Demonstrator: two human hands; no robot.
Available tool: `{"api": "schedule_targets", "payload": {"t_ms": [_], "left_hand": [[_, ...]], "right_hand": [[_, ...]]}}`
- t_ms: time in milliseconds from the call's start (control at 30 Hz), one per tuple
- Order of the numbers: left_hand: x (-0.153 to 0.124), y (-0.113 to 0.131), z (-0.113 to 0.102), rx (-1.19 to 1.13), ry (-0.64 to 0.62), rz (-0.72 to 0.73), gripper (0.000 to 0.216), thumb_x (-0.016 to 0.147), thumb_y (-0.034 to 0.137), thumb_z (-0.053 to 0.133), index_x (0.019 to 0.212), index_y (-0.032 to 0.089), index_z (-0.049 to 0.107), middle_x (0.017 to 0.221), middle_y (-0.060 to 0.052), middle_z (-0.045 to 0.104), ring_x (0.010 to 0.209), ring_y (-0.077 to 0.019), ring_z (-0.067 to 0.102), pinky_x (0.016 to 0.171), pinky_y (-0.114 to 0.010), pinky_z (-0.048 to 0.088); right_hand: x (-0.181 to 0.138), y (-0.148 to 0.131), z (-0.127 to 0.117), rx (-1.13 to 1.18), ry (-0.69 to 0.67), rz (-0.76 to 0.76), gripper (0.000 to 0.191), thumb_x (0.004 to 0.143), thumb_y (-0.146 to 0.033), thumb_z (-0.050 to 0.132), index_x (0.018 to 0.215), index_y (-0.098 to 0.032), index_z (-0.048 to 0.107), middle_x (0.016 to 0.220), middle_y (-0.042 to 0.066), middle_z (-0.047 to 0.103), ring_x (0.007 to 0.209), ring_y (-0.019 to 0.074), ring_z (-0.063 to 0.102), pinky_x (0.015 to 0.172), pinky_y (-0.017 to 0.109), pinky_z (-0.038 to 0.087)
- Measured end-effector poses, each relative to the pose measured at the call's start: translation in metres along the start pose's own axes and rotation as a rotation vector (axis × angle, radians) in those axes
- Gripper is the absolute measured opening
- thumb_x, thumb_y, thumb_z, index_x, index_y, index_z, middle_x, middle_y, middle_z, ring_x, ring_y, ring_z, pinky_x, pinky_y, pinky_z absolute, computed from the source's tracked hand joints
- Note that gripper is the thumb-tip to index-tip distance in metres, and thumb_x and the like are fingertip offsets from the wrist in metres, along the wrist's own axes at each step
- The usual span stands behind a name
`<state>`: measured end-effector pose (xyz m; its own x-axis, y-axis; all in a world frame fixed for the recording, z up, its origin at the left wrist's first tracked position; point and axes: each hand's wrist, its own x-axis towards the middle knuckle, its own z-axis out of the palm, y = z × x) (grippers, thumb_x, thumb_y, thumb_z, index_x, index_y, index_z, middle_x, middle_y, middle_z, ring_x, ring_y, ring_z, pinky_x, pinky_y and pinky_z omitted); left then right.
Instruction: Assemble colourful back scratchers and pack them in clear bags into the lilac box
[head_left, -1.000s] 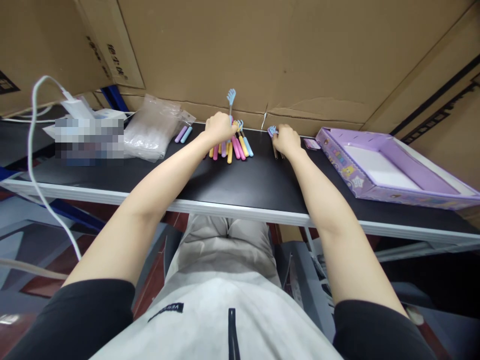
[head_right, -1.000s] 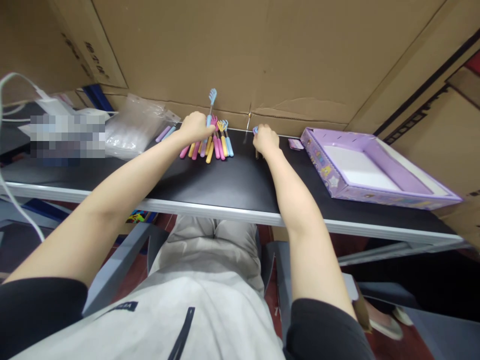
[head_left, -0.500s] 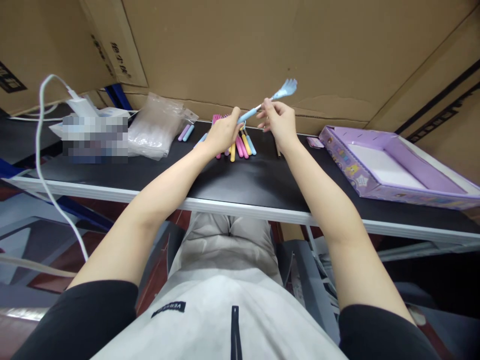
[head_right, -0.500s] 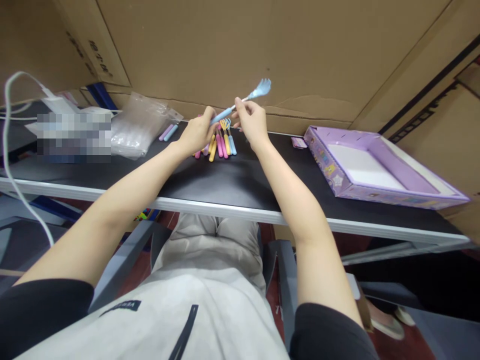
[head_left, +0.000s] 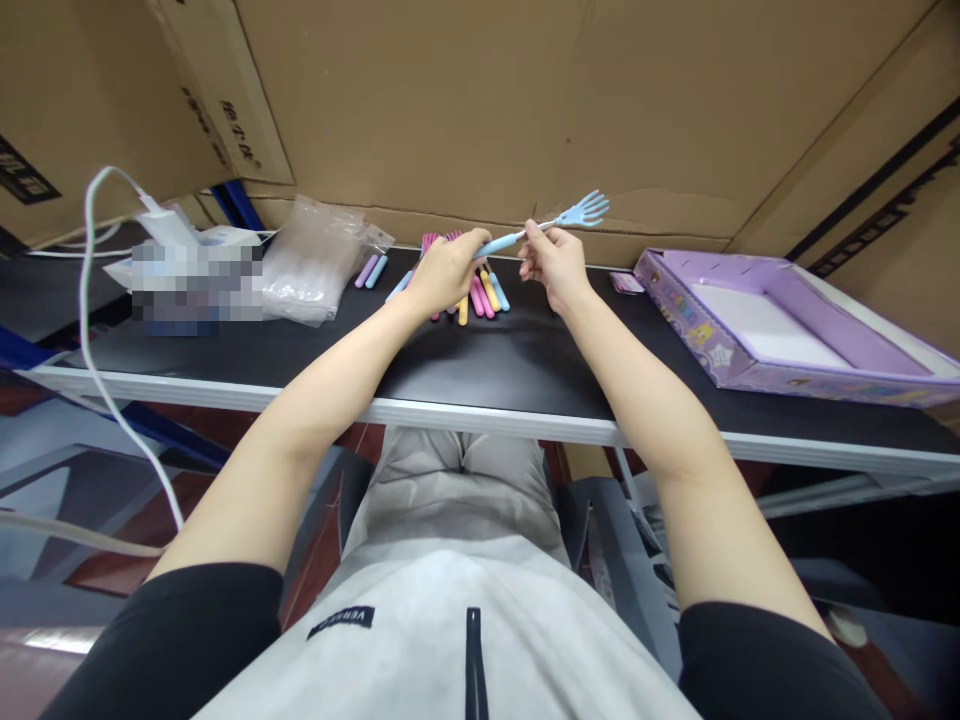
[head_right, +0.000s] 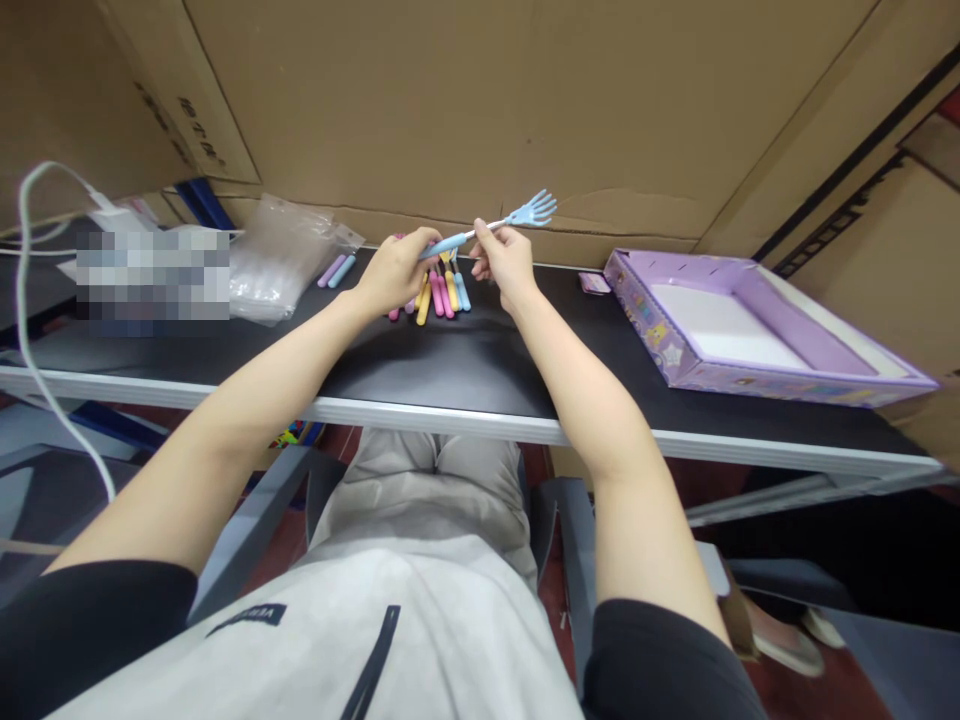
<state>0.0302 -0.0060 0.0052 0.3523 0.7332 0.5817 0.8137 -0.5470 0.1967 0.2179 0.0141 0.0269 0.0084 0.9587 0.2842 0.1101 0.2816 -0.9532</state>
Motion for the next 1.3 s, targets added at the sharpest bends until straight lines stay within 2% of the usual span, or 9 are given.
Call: {"api": "schedule_targets", "payload": {"t_ms": [233,467,833,1100,1300], "left_hand": [[0.0,-0.005,0.013,-0.052,0.017,0.038,0.029,0.103,0.025,0.047,0.126,0.016,0.062,0.123,-0.018,0.075,0.121,-0.0335,0.07,0.102,-0.043,0.051],[-0.002,-0.007,0.016,-0.074,0.058,0.025,0.024,0.107,0.032,0.047,0.117,0.017,0.064,0.112,-0.015,0.076,0.112,-0.031,0.073,0.096,-0.039,0.053],[-0.003,-0.002,0.017,-0.053,0.046,-0.017,0.026,0.107,0.034,0.049,0.118,0.017,0.066,0.113,-0.015,0.076,0.111,-0.0315,0.072,0.093,-0.038,0.051],[-0.002,0.003,0.011,0.029,-0.003,-0.063,0.025,0.107,0.038,0.052,0.112,0.019,0.068,0.104,-0.014,0.078,0.102,-0.0307,0.074,0.084,-0.035,0.049],[-0.002,0.002,0.011,0.036,-0.018,-0.052,0.024,0.106,0.04,0.053,0.106,0.02,0.068,0.095,-0.012,0.077,0.096,-0.0299,0.074,0.079,-0.034,0.048]], "right_hand": [[-0.005,0.008,0.012,0.182,-0.095,0.048,0.051,0.086,-0.061,0.084,0.081,-0.021,0.052,0.067,-0.006,0.061,0.047,0.005,0.054,0.047,0.017,0.046],[-0.013,0.013,0.023,0.226,-0.168,0.061,0.048,0.087,-0.059,0.084,0.085,-0.022,0.052,0.067,-0.007,0.06,0.048,0.0054,0.054,0.047,0.017,0.045],[-0.021,0.005,0.026,0.262,-0.129,0.123,0.045,0.091,-0.047,0.084,0.081,-0.022,0.047,0.061,-0.009,0.054,0.044,0.0032,0.047,0.047,0.016,0.041],[-0.025,-0.004,0.026,0.296,-0.087,0.164,0.041,0.094,-0.042,0.082,0.08,-0.021,0.049,0.057,-0.01,0.05,0.043,0.0033,0.045,0.046,0.016,0.039],[-0.024,-0.003,0.025,0.289,-0.082,0.169,0.042,0.095,-0.045,0.081,0.079,-0.021,0.05,0.056,-0.01,0.049,0.042,0.003,0.044,0.045,0.015,0.038]]}}
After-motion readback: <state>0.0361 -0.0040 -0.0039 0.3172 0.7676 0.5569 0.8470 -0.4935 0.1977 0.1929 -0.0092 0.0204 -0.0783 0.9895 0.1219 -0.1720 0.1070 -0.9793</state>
